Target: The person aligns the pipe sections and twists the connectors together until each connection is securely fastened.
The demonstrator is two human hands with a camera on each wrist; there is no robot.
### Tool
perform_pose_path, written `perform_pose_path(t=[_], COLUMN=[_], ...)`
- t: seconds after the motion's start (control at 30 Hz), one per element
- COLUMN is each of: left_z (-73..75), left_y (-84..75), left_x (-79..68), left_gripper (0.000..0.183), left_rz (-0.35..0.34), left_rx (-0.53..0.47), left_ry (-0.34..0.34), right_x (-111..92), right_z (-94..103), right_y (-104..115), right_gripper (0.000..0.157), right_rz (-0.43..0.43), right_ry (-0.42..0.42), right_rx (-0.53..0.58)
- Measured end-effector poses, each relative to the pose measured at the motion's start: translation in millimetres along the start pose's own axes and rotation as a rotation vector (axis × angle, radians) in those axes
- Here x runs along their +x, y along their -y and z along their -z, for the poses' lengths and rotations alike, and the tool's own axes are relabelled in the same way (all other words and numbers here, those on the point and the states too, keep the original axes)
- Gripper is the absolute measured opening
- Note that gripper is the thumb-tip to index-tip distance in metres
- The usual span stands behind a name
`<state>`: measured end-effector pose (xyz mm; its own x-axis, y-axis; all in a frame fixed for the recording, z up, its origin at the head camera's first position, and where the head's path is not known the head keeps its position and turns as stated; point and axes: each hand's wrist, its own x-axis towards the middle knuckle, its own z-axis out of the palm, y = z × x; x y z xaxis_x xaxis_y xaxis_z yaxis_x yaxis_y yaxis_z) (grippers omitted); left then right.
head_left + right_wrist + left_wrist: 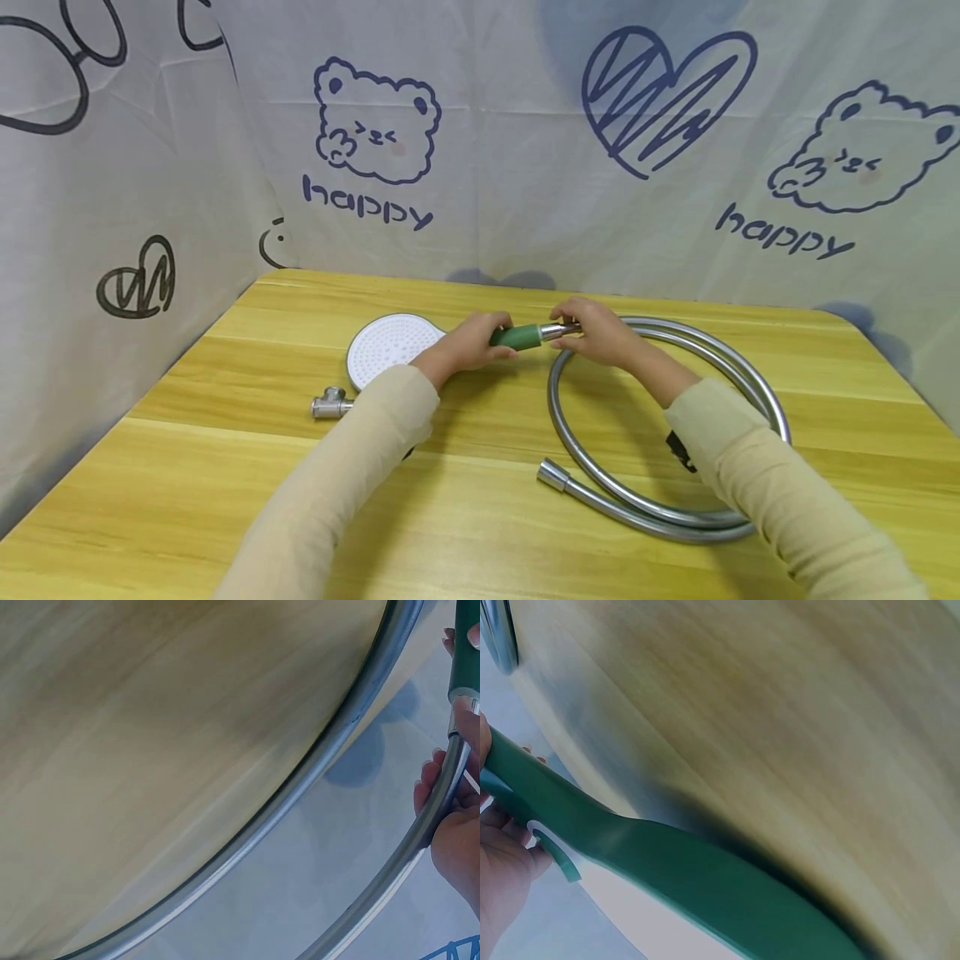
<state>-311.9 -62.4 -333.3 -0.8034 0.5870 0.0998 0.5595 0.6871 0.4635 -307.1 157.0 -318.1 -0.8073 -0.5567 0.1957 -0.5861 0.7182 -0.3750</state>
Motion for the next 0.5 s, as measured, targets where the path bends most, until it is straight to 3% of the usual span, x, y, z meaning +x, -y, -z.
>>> perform_pose_path(t=[0.2,0.5], left_z=[-0.1,-0.4], left_y=[0.0,0.1], left_x=[-0.8,-1.1], left_gripper=[0.032,0.033], left_rz=[-0.001,0.008], left_rx=[-0.003,-0.004], left_ry=[-0.001,0.002], right_x=[-1.1,-2.1], right_z=[-1.5,-1.5], right_y=[1.0,1.6], right_gripper=[0.021,0.018], right_rz=[0.028,0.044], right_ry=[-0.051,-0.067], right_rx=[0.015,0.023])
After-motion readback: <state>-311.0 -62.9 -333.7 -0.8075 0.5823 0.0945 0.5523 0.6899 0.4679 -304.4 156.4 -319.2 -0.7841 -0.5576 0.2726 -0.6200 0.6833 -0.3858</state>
